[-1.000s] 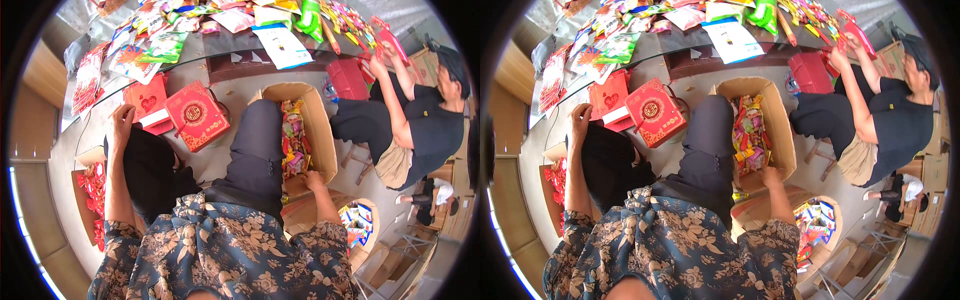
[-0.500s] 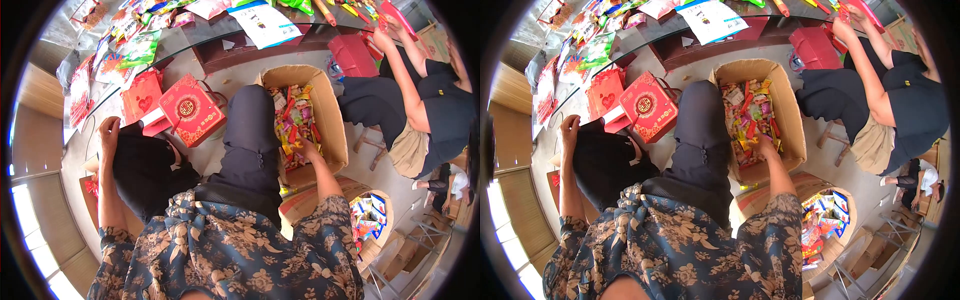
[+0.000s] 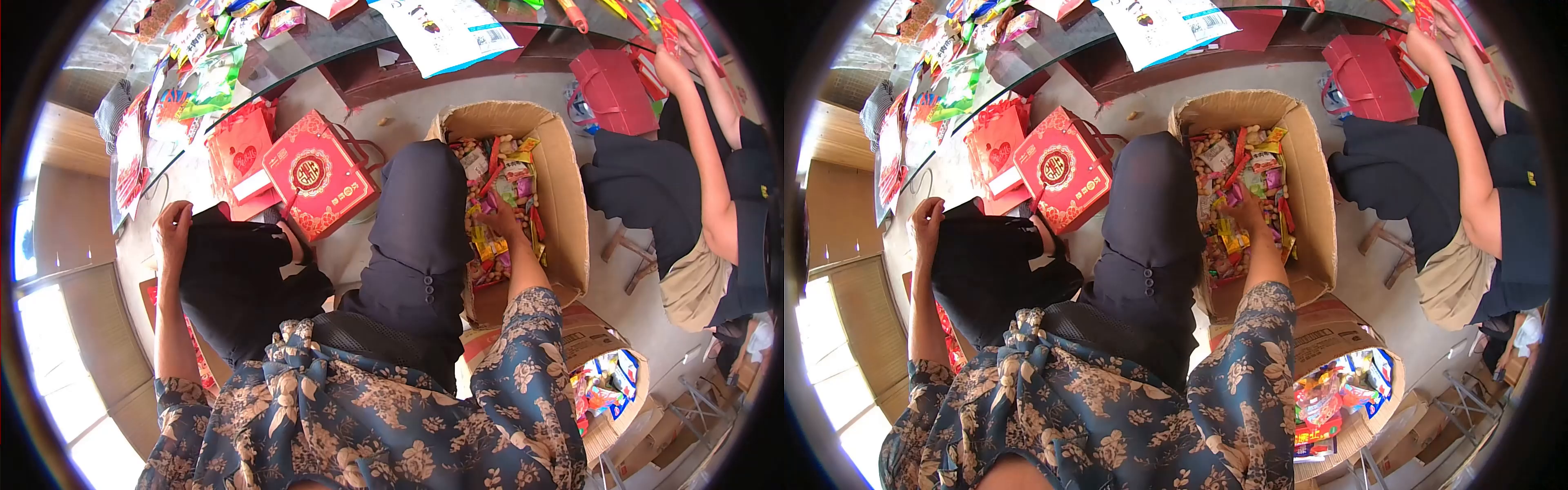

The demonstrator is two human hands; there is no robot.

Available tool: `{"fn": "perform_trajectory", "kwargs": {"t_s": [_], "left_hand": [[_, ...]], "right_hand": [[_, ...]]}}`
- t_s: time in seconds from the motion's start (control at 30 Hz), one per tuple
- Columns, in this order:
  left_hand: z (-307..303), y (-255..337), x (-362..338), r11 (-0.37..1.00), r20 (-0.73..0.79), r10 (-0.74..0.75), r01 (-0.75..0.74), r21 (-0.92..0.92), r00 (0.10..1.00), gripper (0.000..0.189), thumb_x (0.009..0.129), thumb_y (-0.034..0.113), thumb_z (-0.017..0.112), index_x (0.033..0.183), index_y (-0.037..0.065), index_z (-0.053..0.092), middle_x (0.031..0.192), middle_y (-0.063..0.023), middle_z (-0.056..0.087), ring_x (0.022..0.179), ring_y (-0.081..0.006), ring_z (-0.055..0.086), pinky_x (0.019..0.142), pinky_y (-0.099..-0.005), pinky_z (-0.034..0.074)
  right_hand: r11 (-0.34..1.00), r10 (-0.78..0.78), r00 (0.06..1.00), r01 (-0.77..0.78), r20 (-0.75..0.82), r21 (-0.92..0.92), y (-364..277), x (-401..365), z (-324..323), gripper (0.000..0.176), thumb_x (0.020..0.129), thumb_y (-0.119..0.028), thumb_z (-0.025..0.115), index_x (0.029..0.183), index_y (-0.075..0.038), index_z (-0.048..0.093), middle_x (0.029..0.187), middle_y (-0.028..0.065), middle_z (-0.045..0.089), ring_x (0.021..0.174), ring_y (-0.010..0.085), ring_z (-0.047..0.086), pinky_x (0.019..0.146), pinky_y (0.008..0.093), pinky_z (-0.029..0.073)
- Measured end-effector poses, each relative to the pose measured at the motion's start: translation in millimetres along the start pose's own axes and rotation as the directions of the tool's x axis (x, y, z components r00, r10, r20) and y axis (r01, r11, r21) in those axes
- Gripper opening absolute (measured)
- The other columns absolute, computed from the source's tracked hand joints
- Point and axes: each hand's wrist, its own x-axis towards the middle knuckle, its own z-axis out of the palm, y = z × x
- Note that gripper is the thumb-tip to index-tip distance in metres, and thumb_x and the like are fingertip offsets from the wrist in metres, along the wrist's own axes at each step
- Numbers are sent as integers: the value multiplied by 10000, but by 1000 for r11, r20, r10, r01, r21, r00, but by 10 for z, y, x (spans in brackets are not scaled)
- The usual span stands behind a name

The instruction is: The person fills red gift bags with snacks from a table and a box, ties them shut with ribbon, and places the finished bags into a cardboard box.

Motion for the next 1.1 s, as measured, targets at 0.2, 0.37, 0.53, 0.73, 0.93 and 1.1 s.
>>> {"fn": "perform_trajectory", "kwargs": {"t_s": [0.2,0.37,0.53,0.73,0.93,1.1], "left_hand": [[61,-67,53,999,27,-20,21,-46,999,102,882,86,619,897,-7,659,738,-53,618,622,-97,576,578,-241,454],[111,-137,69,995,17,15,-13,-100,1000,97,880,73,624,897,-16,657,746,-45,612,611,-89,563,565,-228,451],[142,-236,76,991,8,10,-9,-134,1000,90,877,69,623,884,-15,656,733,-43,609,605,-86,556,555,-230,444],[127,-184,50,995,-3,41,-41,-95,999,73,851,53,626,849,-15,651,684,-56,588,589,-113,550,558,-260,424],[75,-135,34,997,-12,58,-58,-52,998,74,862,44,611,846,-22,641,695,-57,585,600,-109,537,556,-263,414],[57,-89,-2,994,-25,54,-56,-91,998,69,865,41,611,858,-20,641,732,-67,597,616,-117,543,566,-263,420]], "right_hand": [[994,-51,992,61,114,-86,-381,-520,120,927,703,-246,827,1456,-91,307,1360,226,429,1254,357,448,1026,413,397],[955,-207,974,221,86,-200,-158,-732,431,1043,639,-178,825,1482,-204,212,1486,245,222,1345,440,307,1049,471,385],[887,79,994,-104,-74,-449,-429,-742,713,922,744,-97,694,1487,-240,165,1536,228,130,1353,456,289,979,525,440],[875,22,952,-166,-305,-456,-570,-629,806,715,763,-84,676,1376,-244,345,1408,191,349,1221,427,438,846,518,506],[938,-94,890,-71,-446,-339,-364,-548,894,642,682,-72,740,1250,-231,486,1106,158,562,1034,367,560,737,492,501],[1000,-2,870,12,-493,18,-165,-501,864,616,657,27,715,1211,-175,537,1011,150,629,913,344,627,721,436,519]]}}
